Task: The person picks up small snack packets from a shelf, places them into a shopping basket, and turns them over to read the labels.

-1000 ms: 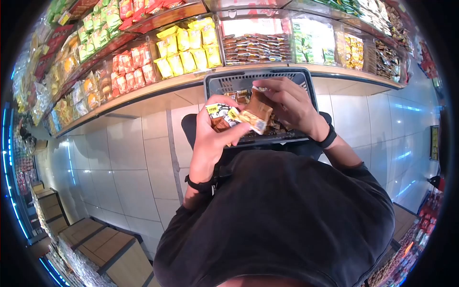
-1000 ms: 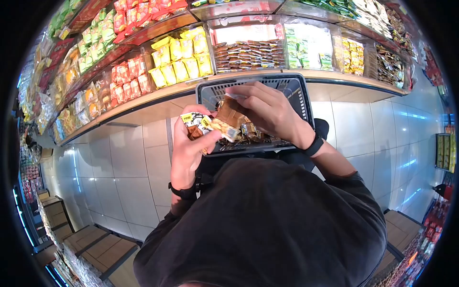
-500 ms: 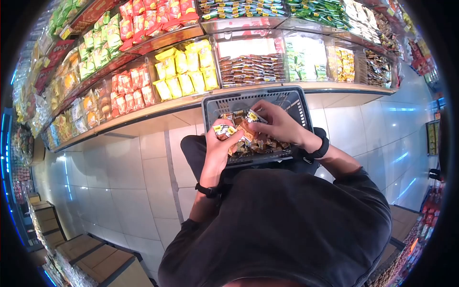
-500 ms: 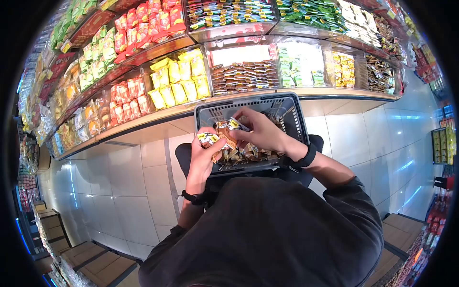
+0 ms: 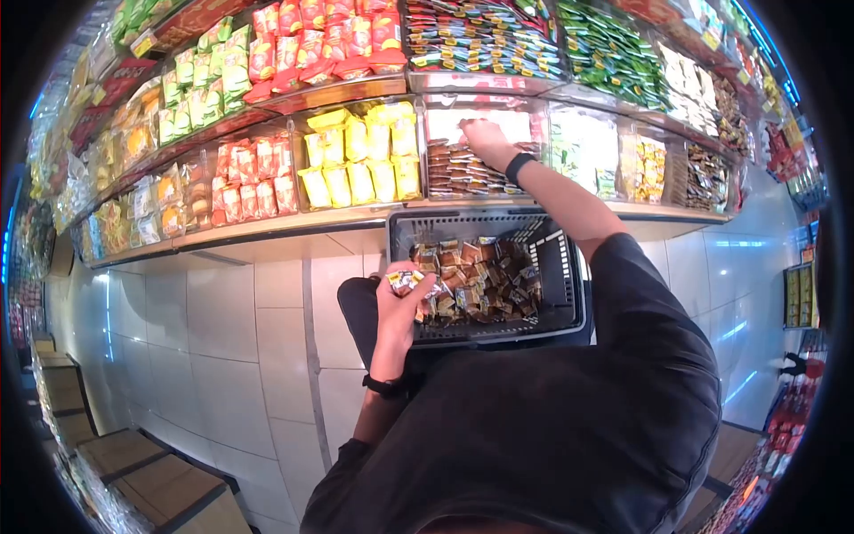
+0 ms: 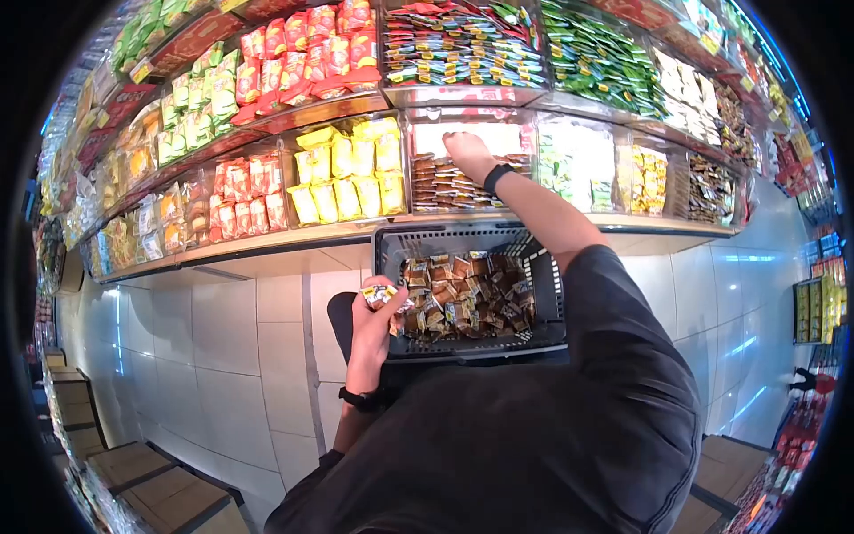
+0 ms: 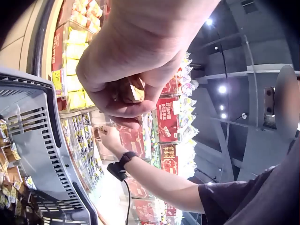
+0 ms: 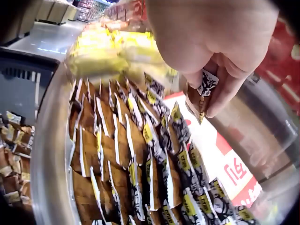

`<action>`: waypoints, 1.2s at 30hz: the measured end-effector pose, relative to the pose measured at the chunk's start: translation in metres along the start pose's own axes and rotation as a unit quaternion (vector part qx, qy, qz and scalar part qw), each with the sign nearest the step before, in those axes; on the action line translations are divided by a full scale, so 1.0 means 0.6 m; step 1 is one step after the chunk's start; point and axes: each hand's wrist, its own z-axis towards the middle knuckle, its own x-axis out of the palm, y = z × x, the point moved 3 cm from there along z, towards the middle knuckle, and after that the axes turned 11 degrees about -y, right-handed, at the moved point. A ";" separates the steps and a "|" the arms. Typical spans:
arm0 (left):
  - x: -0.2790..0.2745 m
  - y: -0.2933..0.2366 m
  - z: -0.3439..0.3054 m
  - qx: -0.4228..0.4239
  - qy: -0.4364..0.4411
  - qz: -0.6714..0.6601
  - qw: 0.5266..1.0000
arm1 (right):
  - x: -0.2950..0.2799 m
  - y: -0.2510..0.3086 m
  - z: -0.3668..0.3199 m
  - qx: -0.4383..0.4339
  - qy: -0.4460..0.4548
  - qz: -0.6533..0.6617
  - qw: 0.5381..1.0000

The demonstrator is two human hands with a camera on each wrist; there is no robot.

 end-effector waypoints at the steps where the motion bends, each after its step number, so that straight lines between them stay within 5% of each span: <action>1: -0.001 -0.002 0.003 -0.002 -0.001 -0.001 1.000 | 0.023 -0.008 0.008 -0.003 0.015 -0.027 1.000; 3: -0.001 -0.005 0.007 -0.003 -0.005 -0.003 1.000 | 0.070 -0.018 0.002 0.000 0.058 -0.118 0.991; 10: -0.013 0.001 0.010 -0.004 -0.016 -0.002 1.000 | 0.145 -0.058 -0.014 0.003 0.049 -0.056 0.997; 21: -0.014 0.007 0.005 -0.030 0.015 -0.032 0.999 | 0.108 -0.030 -0.005 0.028 0.209 -0.022 0.977; 26: -0.006 -0.014 -0.008 -0.066 0.060 -0.101 0.991 | 0.080 -0.025 0.000 0.056 0.183 0.017 0.981; 29: 0.002 -0.029 -0.015 -0.061 0.154 -0.211 0.963 | 0.020 -0.019 0.008 0.035 -0.027 0.131 0.990; 32: 0.014 -0.047 -0.028 -0.013 0.140 -0.189 0.972 | -0.093 0.050 -0.030 0.121 -0.112 0.285 0.944; 33: 0.016 -0.048 -0.030 0.005 0.150 -0.172 0.974 | -0.113 0.077 -0.057 0.168 -0.064 0.381 0.907; 36: 0.042 -0.072 -0.055 0.042 0.136 -0.134 0.981 | -0.223 0.226 -0.158 0.225 0.115 0.659 0.709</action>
